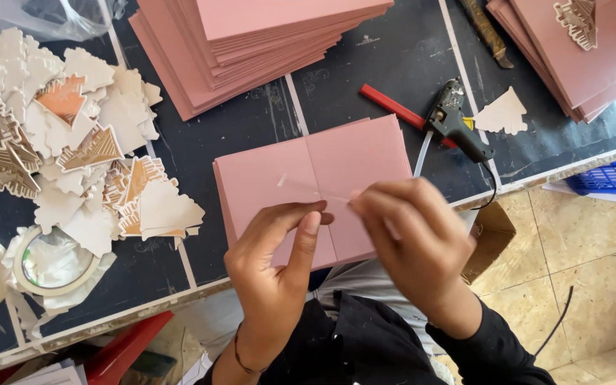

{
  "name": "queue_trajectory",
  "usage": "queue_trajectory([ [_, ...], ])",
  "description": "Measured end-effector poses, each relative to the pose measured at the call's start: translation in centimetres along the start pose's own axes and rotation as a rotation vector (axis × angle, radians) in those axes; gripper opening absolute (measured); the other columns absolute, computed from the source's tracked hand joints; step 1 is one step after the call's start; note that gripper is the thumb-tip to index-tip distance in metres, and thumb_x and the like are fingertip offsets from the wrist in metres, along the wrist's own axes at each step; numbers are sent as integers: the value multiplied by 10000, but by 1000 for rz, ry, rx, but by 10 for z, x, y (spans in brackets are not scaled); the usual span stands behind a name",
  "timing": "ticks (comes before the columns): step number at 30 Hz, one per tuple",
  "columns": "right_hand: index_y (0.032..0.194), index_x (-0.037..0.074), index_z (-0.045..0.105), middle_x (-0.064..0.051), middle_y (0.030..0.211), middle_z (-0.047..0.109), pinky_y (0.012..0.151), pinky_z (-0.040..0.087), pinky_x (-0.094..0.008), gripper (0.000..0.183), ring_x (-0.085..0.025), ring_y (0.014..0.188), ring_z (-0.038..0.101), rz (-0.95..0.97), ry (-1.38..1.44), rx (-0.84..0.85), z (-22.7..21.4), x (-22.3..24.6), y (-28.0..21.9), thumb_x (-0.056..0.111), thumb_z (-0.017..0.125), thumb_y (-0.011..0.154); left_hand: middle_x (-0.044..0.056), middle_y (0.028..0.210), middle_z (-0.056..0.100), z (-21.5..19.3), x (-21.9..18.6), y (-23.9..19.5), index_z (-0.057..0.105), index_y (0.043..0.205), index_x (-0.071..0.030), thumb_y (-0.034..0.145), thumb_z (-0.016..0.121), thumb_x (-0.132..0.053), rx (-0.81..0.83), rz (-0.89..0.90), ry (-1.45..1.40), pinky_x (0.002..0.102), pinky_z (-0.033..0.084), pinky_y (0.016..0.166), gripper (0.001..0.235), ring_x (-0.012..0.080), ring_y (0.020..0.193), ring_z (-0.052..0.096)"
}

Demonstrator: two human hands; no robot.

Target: The person uses a hot glue gun to apply adhesive to the back of white paper cutouts shaped like houses. They then press each cutout onto the cover of a pink card or folder, repeating the process for multiple items.

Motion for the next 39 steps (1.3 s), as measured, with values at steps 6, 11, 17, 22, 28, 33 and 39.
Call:
queue_trajectory([
  [6,954,-26,774,-79,753,741,680,610,-182,88,-101,692,692,851,436,63,8,-77,-41,43,790,1006,60,1059,603,-19,26,-14,783,1098,-116,999,802,-287,-117,9,336,432,489,1044,199,235,1076,635],
  [11,933,-39,778,-90,761,740,650,543,-199,107,-112,666,644,939,561,103,19,-80,-52,44,773,1001,28,1080,577,-18,32,-15,824,974,-151,975,828,-268,-80,-36,279,400,480,1037,117,216,1095,587],
  [17,1049,31,810,-54,838,804,668,616,-177,133,-78,695,702,992,374,102,18,-80,-59,55,859,928,8,1104,590,-16,38,-19,809,878,-180,921,885,-291,-57,-56,338,428,433,1057,141,235,1106,539],
  [22,1037,12,798,-76,982,837,804,648,-188,141,-87,867,762,884,278,93,18,-78,-57,9,873,917,-6,1117,605,-12,42,-19,797,817,-203,901,908,-309,-43,-65,416,451,406,1029,175,256,1112,521],
  [28,988,21,817,-54,968,842,764,599,-168,91,-48,848,707,847,231,119,21,-77,-56,34,879,923,-17,1128,594,-10,48,-20,792,793,-218,896,906,-324,-16,-103,454,468,386,1018,187,263,1157,511],
  [33,1035,-41,768,-142,944,803,723,636,-203,156,-140,768,749,974,531,-30,18,-89,-69,-50,847,901,64,1150,668,-14,36,-13,786,1077,-102,1040,713,-317,-27,24,400,449,440,1067,230,274,1152,596],
  [39,1054,-26,715,-115,852,738,650,570,-178,91,-117,649,676,1032,747,-210,19,-109,-87,2,771,988,105,1391,591,1,41,39,690,1428,-114,1148,618,-401,160,271,698,544,490,962,407,351,1198,542],
])
Point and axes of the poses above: each hand's wrist, its own y-axis towards the middle knuckle, its own z-axis out of the palm, x = y × z, the point moved 8 cm from there along y, towards the middle knuckle
